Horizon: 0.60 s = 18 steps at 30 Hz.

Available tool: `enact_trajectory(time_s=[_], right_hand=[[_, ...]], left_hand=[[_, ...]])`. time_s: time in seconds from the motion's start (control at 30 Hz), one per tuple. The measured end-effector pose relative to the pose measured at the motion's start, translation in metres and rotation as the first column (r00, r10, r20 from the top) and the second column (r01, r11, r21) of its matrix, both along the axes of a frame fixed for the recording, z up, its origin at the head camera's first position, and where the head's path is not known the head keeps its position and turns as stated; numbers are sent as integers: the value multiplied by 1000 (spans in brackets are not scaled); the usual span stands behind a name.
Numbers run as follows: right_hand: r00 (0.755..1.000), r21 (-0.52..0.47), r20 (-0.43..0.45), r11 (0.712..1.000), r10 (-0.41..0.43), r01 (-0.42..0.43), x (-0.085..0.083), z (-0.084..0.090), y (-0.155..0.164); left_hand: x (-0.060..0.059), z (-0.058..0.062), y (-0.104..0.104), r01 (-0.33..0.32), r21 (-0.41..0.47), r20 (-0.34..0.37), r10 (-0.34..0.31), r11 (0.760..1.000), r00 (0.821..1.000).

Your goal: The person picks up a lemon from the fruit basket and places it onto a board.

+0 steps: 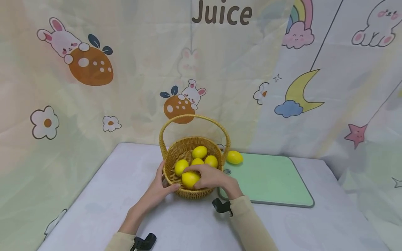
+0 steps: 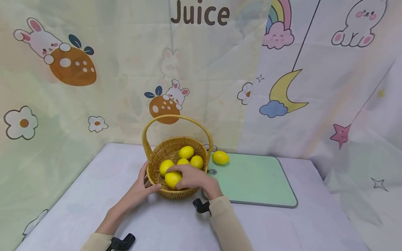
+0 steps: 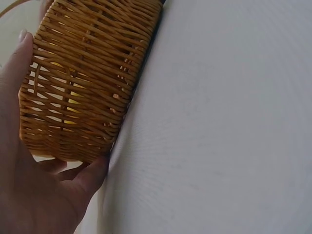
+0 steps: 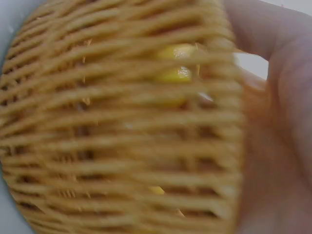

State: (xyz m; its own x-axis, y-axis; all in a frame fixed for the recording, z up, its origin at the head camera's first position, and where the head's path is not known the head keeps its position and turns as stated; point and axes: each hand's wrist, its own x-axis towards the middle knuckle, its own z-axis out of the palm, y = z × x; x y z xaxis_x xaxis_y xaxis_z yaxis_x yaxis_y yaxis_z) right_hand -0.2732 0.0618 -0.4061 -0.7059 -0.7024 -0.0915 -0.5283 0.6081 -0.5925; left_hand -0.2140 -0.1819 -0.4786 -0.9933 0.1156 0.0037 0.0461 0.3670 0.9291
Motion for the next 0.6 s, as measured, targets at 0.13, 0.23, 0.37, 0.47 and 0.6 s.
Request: enact_trajectory(time_s=[0.13,0.23,0.37,0.47,0.6], right_hand=[[1000,-49,-14,999,-21,20,1,6,11],[999,-86,-24,996,-35,32,1,12,22],[997,-142,-21,988,-72,68,4,21,38],[995,-176,-18,980,-99,95,7,28,49],[991,-216,-17,968,-133,126,12,38,65]], left_hand=[[0,1,0,9,7,-6,-9,1000,1000],[-1,1,0,7,14,-13,-7,1000,1000],[-2,0,1,10,17,-24,-9,1000,1000],[-2,0,1,15,19,-24,-14,1000,1000],[-2,0,1,18,23,-25,-17,1000,1000]])
